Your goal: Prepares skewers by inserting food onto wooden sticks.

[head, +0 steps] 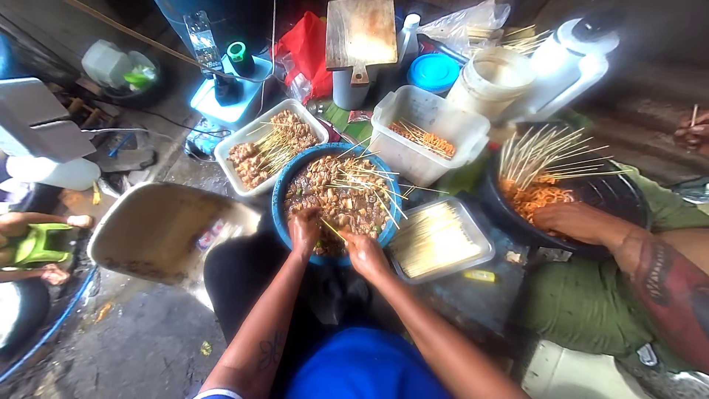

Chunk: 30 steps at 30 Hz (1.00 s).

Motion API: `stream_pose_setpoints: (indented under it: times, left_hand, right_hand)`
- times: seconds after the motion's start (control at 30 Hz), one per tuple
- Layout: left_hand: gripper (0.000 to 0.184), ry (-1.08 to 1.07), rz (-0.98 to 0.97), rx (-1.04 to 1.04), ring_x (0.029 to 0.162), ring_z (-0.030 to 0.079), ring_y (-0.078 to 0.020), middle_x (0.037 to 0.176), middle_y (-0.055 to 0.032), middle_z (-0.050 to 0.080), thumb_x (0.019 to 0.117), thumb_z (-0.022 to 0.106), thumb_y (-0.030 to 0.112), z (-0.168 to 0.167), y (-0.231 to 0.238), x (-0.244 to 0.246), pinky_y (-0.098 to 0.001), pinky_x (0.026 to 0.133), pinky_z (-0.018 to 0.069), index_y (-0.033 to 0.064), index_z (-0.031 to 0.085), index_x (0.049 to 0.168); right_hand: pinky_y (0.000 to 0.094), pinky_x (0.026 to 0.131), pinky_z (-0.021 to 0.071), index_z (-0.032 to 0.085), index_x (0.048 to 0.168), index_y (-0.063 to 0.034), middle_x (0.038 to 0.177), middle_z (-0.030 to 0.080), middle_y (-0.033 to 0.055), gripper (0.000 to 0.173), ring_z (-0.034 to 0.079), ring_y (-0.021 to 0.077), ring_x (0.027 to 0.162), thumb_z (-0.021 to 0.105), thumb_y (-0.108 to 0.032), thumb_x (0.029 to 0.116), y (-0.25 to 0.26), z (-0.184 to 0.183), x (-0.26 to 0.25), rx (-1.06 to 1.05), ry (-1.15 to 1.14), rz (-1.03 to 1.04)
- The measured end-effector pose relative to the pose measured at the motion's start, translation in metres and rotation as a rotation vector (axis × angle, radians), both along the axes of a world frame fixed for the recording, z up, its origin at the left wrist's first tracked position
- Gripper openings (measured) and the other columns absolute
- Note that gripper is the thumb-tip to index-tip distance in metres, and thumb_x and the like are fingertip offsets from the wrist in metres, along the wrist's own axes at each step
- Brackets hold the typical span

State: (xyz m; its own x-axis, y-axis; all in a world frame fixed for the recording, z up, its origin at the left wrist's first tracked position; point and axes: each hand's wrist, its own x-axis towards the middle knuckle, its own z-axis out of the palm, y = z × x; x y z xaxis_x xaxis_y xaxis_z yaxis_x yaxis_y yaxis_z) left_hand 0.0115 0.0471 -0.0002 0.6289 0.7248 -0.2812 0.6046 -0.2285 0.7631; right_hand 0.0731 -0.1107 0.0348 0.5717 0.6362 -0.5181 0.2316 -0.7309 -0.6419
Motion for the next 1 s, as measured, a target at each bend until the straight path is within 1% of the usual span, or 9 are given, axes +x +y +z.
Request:
stream_pose_setpoints:
  times: [0.13, 0.43, 0.57, 0.67, 0.7, 0.77, 0.83, 0.9, 1.0]
  left_hand:
    - [0.021, 0.024, -0.043, 0.088, 0.097, 0.072, -0.0298, 0.104, -0.0155, 0.076, 0.0995, 0.059, 0.003, 0.001, -0.002, -0.004, -0.0518, 0.092, 0.0535, 0.0036, 0.076, 0.112]
    - [0.022, 0.009, -0.061, -0.018, 0.093, 0.071, -0.0293, 0.103, -0.0173, 0.074, 0.0999, 0.057, 0.006, 0.002, -0.008, 0.010, -0.0515, 0.089, 0.0555, 0.0000, 0.072, 0.115]
    - [0.032, 0.133, 0.080, -0.009, 0.116, 0.065, -0.0362, 0.121, -0.0220, 0.069, 0.1020, 0.060, 0.016, -0.009, 0.014, 0.037, -0.0559, 0.103, 0.0490, -0.0020, 0.063, 0.128]
    - [0.027, 0.193, 0.048, -0.043, 0.119, 0.063, -0.0405, 0.122, -0.0251, 0.068, 0.1019, 0.061, 0.015, -0.021, 0.027, 0.041, -0.0594, 0.104, 0.0464, -0.0026, 0.068, 0.121]
    - [0.025, 0.140, 0.069, -0.086, 0.113, 0.066, -0.0363, 0.118, -0.0225, 0.070, 0.1016, 0.062, 0.014, -0.024, 0.030, 0.038, -0.0558, 0.100, 0.0498, -0.0015, 0.070, 0.119]
    - [0.019, -0.039, 0.165, -0.252, 0.090, 0.067, -0.0212, 0.105, -0.0145, 0.072, 0.1017, 0.064, 0.014, -0.023, 0.035, 0.033, -0.0402, 0.081, 0.0549, 0.0001, 0.072, 0.112]
    - [0.016, -0.201, 0.298, -0.460, 0.077, 0.065, -0.0140, 0.096, -0.0122, 0.071, 0.1015, 0.059, 0.005, -0.013, 0.037, 0.027, -0.0311, 0.071, 0.0544, -0.0040, 0.069, 0.110]
    - [0.014, -0.275, 0.399, -0.598, 0.069, 0.062, -0.0135, 0.086, -0.0097, 0.066, 0.1016, 0.053, 0.000, -0.005, 0.037, 0.024, -0.0297, 0.067, 0.0558, -0.0051, 0.064, 0.110]
    - [0.018, -0.304, 0.419, -0.632, 0.066, 0.061, -0.0134, 0.084, -0.0082, 0.064, 0.1023, 0.048, -0.002, 0.001, 0.035, 0.024, -0.0289, 0.065, 0.0555, -0.0055, 0.062, 0.115]
  right_hand:
    - [0.0534, 0.103, 0.0492, 0.064, 0.142, -0.0118, 0.121, 0.072, 0.0199, 0.038, 0.067, 0.0361, 0.116, 0.043, -0.012, 0.1096, 0.005, -0.006, -0.003, 0.031, 0.058, -0.027]
    - [0.0532, 0.111, 0.0441, 0.064, 0.141, -0.0075, 0.130, 0.069, 0.0206, 0.038, 0.063, 0.0362, 0.126, 0.042, -0.010, 0.1099, 0.032, -0.026, 0.005, 0.193, 0.055, -0.189]
    - [0.0552, 0.108, 0.0455, 0.063, 0.143, -0.0102, 0.128, 0.069, 0.0222, 0.038, 0.064, 0.0390, 0.123, 0.044, -0.010, 0.1094, 0.018, -0.019, 0.020, 0.096, -0.003, -0.200]
    - [0.0530, 0.108, 0.0458, 0.062, 0.143, -0.0092, 0.129, 0.068, 0.0214, 0.039, 0.065, 0.0368, 0.122, 0.043, -0.009, 0.1098, 0.003, -0.018, 0.024, 0.086, 0.034, -0.183]
    - [0.0527, 0.104, 0.0482, 0.063, 0.142, -0.0090, 0.126, 0.069, 0.0210, 0.038, 0.067, 0.0359, 0.115, 0.043, -0.009, 0.1097, -0.001, -0.020, 0.024, 0.102, 0.040, -0.180]
    - [0.0527, 0.097, 0.0514, 0.065, 0.140, -0.0082, 0.120, 0.071, 0.0209, 0.037, 0.069, 0.0349, 0.103, 0.044, -0.008, 0.1089, -0.004, -0.021, 0.022, 0.146, 0.039, -0.170]
    - [0.0535, 0.103, 0.0487, 0.063, 0.142, -0.0094, 0.128, 0.069, 0.0206, 0.038, 0.067, 0.0362, 0.113, 0.044, -0.010, 0.1095, -0.002, -0.013, 0.020, 0.139, 0.040, -0.130]
    - [0.0538, 0.107, 0.0470, 0.063, 0.142, -0.0093, 0.128, 0.069, 0.0207, 0.038, 0.066, 0.0369, 0.120, 0.044, -0.010, 0.1095, 0.003, -0.007, 0.017, 0.138, 0.007, -0.084]
    - [0.0542, 0.107, 0.0466, 0.064, 0.141, -0.0093, 0.126, 0.070, 0.0208, 0.037, 0.065, 0.0375, 0.121, 0.045, -0.010, 0.1091, 0.008, -0.003, 0.015, 0.141, -0.030, -0.035]
